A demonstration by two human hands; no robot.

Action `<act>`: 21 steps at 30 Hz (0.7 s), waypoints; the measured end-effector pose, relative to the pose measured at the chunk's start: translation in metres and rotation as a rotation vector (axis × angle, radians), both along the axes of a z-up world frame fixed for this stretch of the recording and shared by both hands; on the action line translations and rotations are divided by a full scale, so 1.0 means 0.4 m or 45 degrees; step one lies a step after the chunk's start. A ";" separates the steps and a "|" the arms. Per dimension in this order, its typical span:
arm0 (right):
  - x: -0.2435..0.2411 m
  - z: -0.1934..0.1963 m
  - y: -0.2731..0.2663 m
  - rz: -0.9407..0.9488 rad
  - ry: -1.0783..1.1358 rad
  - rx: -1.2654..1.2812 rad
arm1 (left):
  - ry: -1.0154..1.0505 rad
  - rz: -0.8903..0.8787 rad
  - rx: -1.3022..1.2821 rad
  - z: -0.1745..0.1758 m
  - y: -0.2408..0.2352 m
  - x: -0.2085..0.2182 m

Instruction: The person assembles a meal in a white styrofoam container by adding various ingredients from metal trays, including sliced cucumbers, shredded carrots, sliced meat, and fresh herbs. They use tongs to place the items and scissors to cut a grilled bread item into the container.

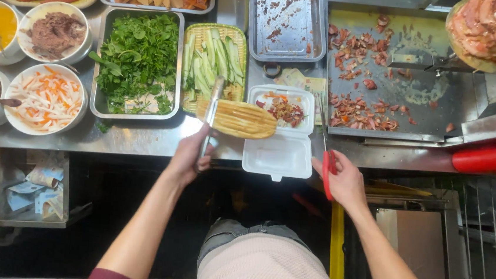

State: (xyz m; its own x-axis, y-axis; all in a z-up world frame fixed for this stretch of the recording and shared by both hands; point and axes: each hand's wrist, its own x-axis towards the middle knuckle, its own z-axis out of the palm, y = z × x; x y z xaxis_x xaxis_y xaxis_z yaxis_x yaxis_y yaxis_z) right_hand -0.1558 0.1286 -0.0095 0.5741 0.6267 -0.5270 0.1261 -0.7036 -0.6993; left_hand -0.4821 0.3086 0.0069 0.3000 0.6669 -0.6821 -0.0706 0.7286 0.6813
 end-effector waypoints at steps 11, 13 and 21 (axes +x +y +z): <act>-0.044 -0.149 0.173 -0.122 -0.303 0.253 | -0.099 0.233 0.082 -0.166 -0.064 0.192; -0.043 -0.136 0.194 -0.092 -0.383 0.280 | -0.105 0.263 0.111 -0.190 -0.044 0.207; 0.004 -0.014 0.031 0.000 0.121 0.333 | -0.104 0.298 0.188 -0.107 -0.033 0.151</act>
State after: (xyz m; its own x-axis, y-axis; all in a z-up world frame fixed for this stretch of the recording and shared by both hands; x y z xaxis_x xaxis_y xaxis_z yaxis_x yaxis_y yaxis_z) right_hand -0.1543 0.1410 -0.0150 0.5301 0.7482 -0.3989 0.0512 -0.4978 -0.8658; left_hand -0.4216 0.2955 -0.0358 0.1760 0.8147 -0.5526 -0.2841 0.5795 0.7639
